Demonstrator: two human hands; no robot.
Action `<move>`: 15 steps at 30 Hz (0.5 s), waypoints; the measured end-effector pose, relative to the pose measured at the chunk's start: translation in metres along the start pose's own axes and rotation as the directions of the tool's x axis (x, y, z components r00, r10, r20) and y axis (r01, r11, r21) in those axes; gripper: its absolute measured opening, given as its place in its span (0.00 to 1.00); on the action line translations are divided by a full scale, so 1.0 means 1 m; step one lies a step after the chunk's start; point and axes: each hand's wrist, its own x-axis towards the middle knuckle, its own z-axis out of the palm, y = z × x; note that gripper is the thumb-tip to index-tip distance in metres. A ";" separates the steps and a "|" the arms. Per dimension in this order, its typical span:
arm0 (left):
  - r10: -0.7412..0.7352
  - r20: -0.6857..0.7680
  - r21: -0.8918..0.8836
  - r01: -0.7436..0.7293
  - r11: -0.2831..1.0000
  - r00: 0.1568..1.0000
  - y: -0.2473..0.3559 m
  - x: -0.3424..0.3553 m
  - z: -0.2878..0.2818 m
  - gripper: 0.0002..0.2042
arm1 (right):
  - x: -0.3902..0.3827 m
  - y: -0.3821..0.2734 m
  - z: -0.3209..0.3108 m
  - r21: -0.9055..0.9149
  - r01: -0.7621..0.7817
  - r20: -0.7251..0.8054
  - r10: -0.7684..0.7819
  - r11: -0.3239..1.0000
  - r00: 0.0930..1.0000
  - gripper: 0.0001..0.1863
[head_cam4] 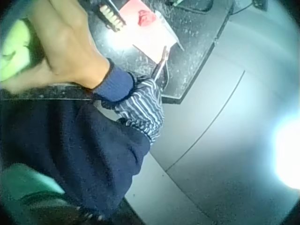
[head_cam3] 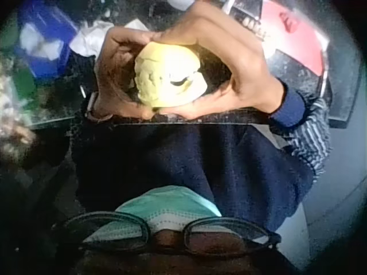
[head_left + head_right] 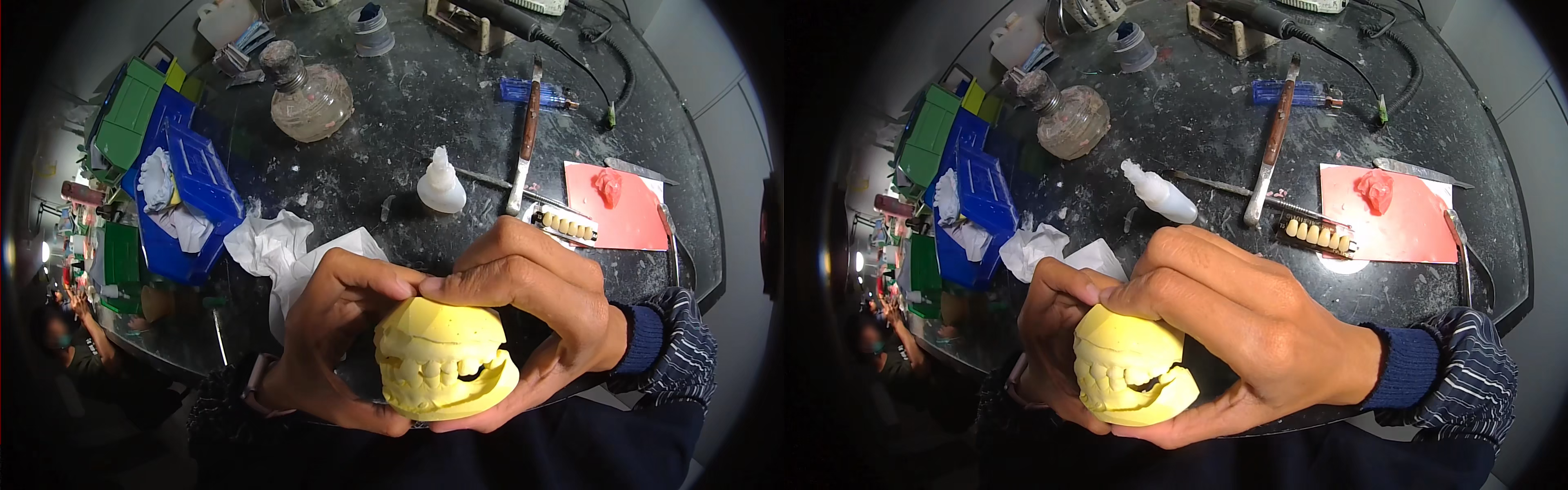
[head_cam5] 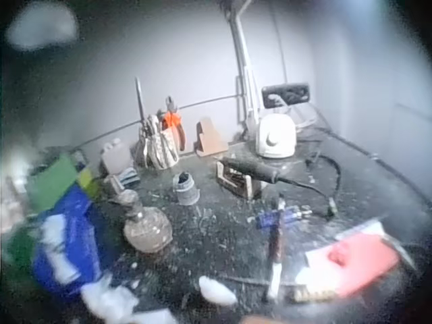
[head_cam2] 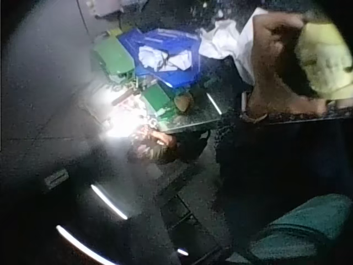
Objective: The person fits dental cast models together, scrapes a dental cast using a metal carving tool, and positions an artificial tooth onto it. The person then lights a burner with a lighter and coats the dental cast using a brush.
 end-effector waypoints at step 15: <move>0.238 -0.240 0.400 -0.128 0.908 0.941 0.022 0.005 -0.006 0.37 | 0.006 0.001 -0.005 0.019 -0.063 0.209 0.058 0.998 0.976 0.38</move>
